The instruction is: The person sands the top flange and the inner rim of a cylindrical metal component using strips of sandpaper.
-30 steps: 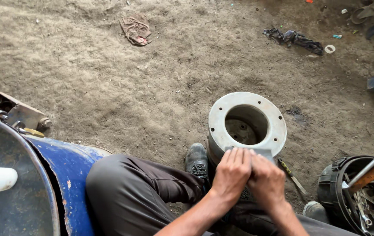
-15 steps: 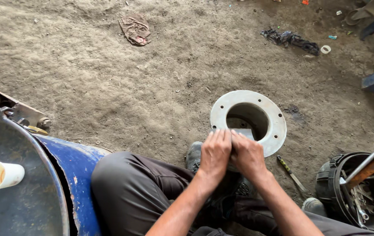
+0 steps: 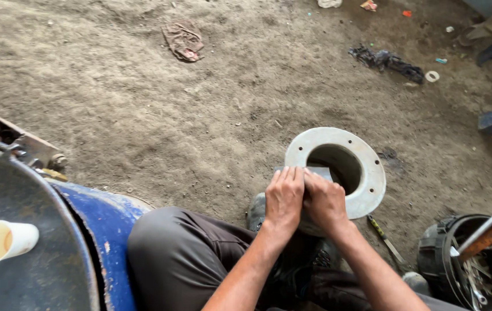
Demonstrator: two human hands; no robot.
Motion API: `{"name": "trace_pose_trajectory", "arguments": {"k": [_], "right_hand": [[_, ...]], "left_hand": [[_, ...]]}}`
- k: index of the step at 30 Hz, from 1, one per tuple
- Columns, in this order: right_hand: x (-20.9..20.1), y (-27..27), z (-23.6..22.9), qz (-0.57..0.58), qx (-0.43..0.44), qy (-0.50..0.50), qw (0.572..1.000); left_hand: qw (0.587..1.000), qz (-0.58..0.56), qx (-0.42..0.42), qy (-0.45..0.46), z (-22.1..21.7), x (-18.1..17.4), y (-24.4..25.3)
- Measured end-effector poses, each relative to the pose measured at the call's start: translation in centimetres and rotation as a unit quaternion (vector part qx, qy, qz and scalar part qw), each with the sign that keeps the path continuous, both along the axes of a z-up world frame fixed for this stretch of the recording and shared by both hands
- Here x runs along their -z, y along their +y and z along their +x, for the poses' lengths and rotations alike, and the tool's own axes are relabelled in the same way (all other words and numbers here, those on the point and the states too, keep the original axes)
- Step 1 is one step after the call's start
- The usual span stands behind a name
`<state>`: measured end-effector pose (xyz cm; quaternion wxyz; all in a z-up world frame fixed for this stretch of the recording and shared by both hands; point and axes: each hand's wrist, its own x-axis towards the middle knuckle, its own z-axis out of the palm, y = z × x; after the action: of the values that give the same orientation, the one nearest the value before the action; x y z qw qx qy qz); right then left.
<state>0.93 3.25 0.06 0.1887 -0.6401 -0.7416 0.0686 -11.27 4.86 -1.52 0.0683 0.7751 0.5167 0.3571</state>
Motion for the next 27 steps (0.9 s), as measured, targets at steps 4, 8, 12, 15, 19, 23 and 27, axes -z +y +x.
{"name": "trace_pose_trajectory", "arguments": {"k": [4, 8, 12, 15, 19, 23, 27], "right_hand": [[0.2, -0.2, 0.3, 0.02, -0.021, 0.014, 0.999], [0.3, -3.8, 0.6, 0.096, -0.053, -0.011, 0.994], [0.3, -3.6, 0.5, 0.086, -0.043, 0.008, 0.995], [0.0, 0.3, 0.6, 0.026, -0.02, 0.008, 0.999], [-0.4, 3.8, 0.0, 0.041, -0.019, 0.006, 0.999], [-0.5, 2.0, 0.1, 0.031, -0.027, 0.037, 0.998], [-0.2, -0.7, 0.2, 0.113, -0.076, 0.028, 0.99]], "left_hand": [[0.998, 0.056, -0.022, 0.018, 0.0, 0.4, -0.5], [0.998, 0.019, -0.012, 0.056, 0.2, -0.1, -4.0], [0.999, -0.035, 0.017, 0.035, 0.2, -0.3, -3.4], [1.0, 0.012, -0.009, 0.002, 0.4, -0.3, 0.2], [0.999, -0.044, 0.004, -0.032, 0.0, -0.5, 3.5], [1.0, 0.009, -0.006, 0.007, 0.1, -0.9, 1.7], [1.0, -0.006, -0.003, 0.023, -0.1, -0.7, -1.1]]}}
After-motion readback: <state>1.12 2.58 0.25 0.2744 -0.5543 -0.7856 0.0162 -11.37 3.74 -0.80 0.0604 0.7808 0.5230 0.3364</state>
